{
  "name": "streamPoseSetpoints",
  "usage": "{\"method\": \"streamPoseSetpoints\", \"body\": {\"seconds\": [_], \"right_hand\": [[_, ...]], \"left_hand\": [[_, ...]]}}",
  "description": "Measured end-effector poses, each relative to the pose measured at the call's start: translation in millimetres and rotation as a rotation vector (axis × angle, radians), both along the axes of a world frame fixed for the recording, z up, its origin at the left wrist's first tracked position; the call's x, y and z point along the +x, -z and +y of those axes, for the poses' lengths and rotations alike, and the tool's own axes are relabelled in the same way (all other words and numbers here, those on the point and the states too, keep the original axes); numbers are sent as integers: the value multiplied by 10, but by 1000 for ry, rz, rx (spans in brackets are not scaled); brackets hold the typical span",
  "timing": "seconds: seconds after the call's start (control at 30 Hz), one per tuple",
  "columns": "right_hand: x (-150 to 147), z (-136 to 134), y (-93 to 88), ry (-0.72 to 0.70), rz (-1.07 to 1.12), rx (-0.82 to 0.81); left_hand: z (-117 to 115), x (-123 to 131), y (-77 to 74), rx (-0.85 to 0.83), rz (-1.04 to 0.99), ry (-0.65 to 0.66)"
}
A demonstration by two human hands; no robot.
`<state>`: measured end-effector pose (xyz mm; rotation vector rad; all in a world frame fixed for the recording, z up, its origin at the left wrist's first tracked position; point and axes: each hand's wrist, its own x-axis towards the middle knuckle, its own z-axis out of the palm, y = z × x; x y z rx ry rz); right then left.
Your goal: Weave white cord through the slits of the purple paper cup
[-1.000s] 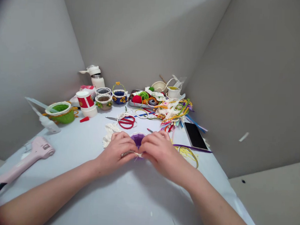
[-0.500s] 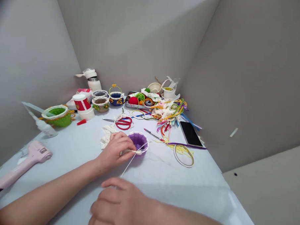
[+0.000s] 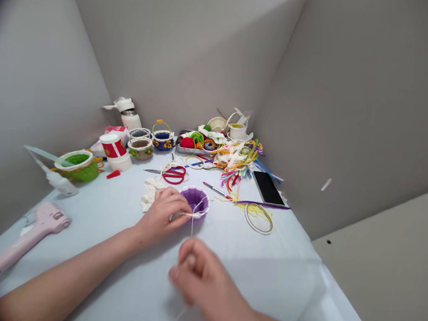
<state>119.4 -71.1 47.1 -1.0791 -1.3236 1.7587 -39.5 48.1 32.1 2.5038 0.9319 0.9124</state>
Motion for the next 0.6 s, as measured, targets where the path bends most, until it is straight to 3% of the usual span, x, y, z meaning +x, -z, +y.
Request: {"method": "streamPoseSetpoints", "body": {"seconds": [0.1, 0.3, 0.43, 0.6], "right_hand": [[81, 244, 105, 357, -6, -141], [33, 434, 296, 361, -113, -65], [-81, 321, 183, 156, -226, 61], [-206, 80, 85, -244, -380, 3]], "left_hand": [[3, -4, 7, 15, -11, 6], [-2, -8, 2, 32, -16, -2], [-4, -10, -1, 37, -20, 3], [5, -7, 12, 41, -32, -1]]}}
